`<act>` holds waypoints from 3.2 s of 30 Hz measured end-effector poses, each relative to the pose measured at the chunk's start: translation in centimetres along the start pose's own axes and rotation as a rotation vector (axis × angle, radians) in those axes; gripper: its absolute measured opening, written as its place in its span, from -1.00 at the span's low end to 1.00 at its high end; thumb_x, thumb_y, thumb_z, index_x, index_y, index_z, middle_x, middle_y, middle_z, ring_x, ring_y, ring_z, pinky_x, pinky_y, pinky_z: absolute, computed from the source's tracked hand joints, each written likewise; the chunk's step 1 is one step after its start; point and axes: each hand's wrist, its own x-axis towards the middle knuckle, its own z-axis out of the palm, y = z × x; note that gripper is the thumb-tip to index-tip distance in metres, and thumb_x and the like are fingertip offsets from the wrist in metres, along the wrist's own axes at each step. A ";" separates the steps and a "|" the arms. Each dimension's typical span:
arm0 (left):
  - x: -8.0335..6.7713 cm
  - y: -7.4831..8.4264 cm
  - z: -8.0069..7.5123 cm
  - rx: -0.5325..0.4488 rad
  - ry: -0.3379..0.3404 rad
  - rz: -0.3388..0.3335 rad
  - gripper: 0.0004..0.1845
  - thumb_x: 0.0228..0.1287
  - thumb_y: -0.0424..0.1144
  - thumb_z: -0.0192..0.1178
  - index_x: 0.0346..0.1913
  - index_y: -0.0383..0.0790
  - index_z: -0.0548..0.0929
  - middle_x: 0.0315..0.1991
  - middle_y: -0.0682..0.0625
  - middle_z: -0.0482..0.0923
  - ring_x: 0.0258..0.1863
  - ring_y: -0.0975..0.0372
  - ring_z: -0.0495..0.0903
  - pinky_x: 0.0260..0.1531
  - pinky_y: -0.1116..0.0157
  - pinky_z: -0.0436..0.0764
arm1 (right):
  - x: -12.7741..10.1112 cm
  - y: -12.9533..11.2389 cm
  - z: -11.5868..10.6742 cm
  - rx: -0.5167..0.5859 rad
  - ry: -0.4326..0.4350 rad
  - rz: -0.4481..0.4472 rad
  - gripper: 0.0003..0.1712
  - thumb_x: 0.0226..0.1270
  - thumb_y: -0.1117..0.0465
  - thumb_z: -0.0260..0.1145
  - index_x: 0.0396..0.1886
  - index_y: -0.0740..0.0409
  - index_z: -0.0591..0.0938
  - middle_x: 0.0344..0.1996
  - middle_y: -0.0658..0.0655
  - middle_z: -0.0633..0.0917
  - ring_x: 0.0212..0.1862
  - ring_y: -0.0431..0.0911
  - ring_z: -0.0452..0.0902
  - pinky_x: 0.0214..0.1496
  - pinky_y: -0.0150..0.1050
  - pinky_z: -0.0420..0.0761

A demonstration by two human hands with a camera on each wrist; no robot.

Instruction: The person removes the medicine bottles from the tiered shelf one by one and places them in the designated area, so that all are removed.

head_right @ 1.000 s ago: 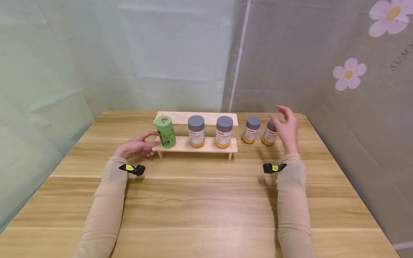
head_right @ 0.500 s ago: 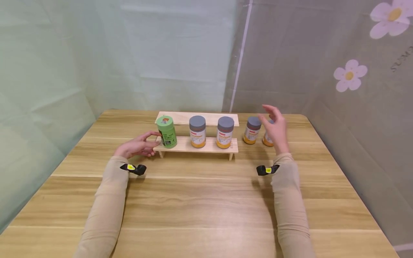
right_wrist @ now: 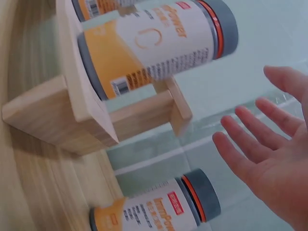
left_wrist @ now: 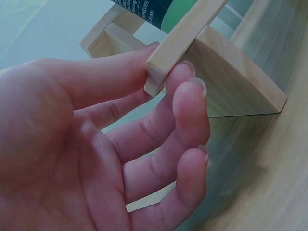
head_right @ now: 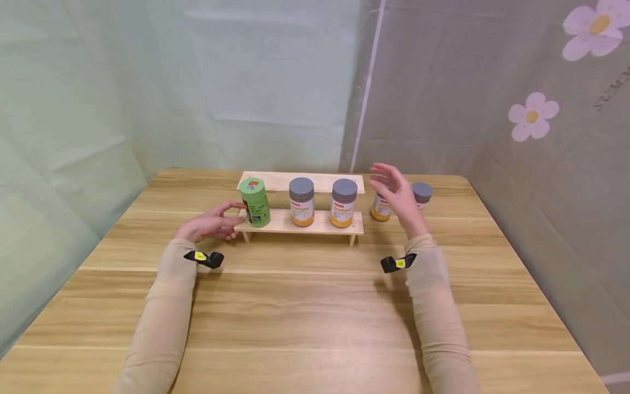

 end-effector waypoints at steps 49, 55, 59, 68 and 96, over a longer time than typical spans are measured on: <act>0.0 0.0 0.0 0.007 0.003 0.010 -0.38 0.46 -0.11 0.07 0.44 -0.11 0.08 -0.32 0.01 0.51 -0.43 0.30 0.58 -0.25 0.29 0.65 | 0.2 0.2 3.4 -0.151 -0.213 0.173 -0.32 0.33 0.17 0.32 0.41 0.07 0.32 0.33 0.23 0.43 0.38 0.09 0.33 0.35 -0.02 0.40; 0.1 -0.1 0.0 -0.002 0.000 0.010 -0.38 0.45 -0.12 0.08 0.43 -0.11 0.08 -0.35 0.02 0.52 -0.43 0.30 0.57 -0.25 0.29 0.64 | 0.1 0.2 3.5 -0.177 -0.190 0.172 -0.32 0.30 0.15 0.36 0.38 0.04 0.36 0.25 0.20 0.50 0.27 -0.03 0.44 0.16 -0.32 0.50; 0.1 -0.1 0.0 0.000 0.000 0.008 -0.38 0.45 -0.11 0.07 0.44 -0.10 0.08 -0.37 0.02 0.52 -0.43 0.30 0.57 -0.25 0.29 0.64 | 0.2 0.3 3.3 -0.179 -0.184 0.160 -0.33 0.28 0.11 0.37 0.37 0.03 0.38 0.23 0.14 0.52 0.24 -0.13 0.46 0.16 -0.32 0.49; 0.1 -0.1 -0.1 0.028 0.009 -0.004 -0.36 0.45 -0.05 0.07 0.46 -0.06 0.08 -0.37 0.03 0.52 -0.42 0.30 0.58 -0.26 0.30 0.63 | -0.1 0.0 1.6 -0.190 -0.148 0.149 -0.36 0.26 0.11 0.39 0.33 0.02 0.44 0.22 0.06 0.56 0.24 -0.20 0.48 0.17 -0.34 0.49; -0.1 -0.1 0.0 0.011 0.006 0.000 -0.37 0.45 -0.06 0.06 0.45 -0.06 0.07 -0.36 0.02 0.51 -0.42 0.30 0.57 -0.25 0.29 0.63 | -0.8 -1.5 -1.7 -0.226 -0.160 0.120 -0.38 0.30 0.14 0.36 0.33 0.11 0.42 0.03 -0.18 0.59 0.09 -0.36 0.51 0.02 -0.49 0.54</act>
